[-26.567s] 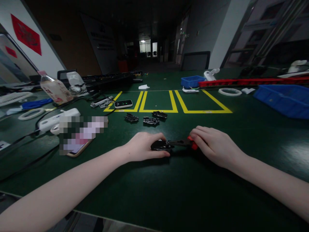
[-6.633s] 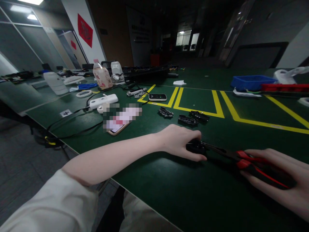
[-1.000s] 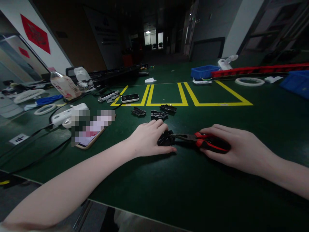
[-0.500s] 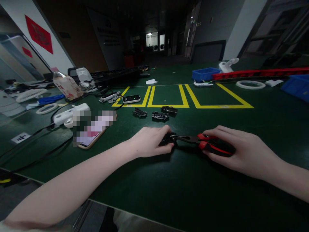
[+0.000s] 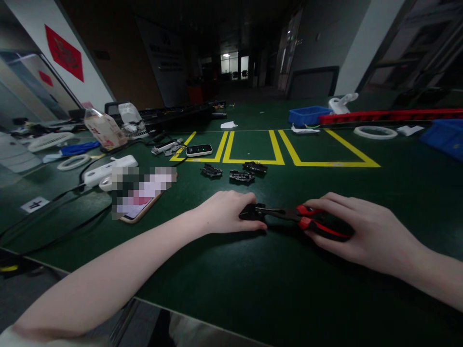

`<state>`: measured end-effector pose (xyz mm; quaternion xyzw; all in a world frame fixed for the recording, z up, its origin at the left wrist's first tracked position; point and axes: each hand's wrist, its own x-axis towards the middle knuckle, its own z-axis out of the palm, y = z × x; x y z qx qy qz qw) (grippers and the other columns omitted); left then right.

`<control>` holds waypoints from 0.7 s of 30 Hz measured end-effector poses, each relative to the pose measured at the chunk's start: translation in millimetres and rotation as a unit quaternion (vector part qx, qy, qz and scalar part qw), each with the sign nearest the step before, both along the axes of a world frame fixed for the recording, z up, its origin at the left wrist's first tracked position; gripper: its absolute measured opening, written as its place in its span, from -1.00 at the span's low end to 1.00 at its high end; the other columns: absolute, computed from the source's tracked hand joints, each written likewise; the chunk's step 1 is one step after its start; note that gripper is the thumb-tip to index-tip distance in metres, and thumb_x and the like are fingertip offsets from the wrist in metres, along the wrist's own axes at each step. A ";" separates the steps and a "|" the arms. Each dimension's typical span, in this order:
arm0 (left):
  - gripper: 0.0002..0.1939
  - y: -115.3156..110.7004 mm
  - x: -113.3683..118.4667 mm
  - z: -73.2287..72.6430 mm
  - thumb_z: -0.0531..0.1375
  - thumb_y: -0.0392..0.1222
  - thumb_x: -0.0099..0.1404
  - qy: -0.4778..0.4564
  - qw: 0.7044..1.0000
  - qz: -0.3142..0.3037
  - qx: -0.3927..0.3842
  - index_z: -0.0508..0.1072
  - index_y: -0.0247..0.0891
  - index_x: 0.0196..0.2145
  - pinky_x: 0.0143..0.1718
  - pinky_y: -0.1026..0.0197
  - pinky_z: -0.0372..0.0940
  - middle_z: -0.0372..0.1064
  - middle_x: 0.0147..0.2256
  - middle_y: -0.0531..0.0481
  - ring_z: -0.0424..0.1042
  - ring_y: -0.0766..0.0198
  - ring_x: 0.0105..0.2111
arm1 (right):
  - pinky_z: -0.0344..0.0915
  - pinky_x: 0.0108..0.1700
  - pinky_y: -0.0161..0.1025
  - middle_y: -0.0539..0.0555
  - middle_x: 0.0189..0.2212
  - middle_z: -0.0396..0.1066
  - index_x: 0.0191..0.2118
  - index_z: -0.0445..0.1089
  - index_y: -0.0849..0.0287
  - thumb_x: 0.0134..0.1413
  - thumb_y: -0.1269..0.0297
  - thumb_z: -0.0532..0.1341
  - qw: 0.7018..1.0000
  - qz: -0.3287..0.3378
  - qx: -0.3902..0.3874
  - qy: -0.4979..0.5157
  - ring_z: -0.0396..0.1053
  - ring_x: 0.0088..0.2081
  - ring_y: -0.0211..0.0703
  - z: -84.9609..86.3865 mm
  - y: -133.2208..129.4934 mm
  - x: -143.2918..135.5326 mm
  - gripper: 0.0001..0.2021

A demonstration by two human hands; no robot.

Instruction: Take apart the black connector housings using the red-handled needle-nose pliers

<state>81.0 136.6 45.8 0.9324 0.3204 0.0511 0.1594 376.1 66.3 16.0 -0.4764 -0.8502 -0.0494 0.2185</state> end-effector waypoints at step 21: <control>-0.53 5.1 -0.9 2.7 0.15 0.28 0.34 0.000 0.999 -0.026 -0.027 0.36 -0.23 -0.23 -0.48 0.27 0.13 0.43 -0.35 0.02 0.38 0.26 -0.44 | 0.48 -0.31 0.12 0.16 -0.13 0.49 0.06 0.41 0.00 0.10 -0.07 0.23 1.000 -0.013 -0.018 0.017 0.50 -0.25 0.17 4.2 -2.5 -1.5 -0.55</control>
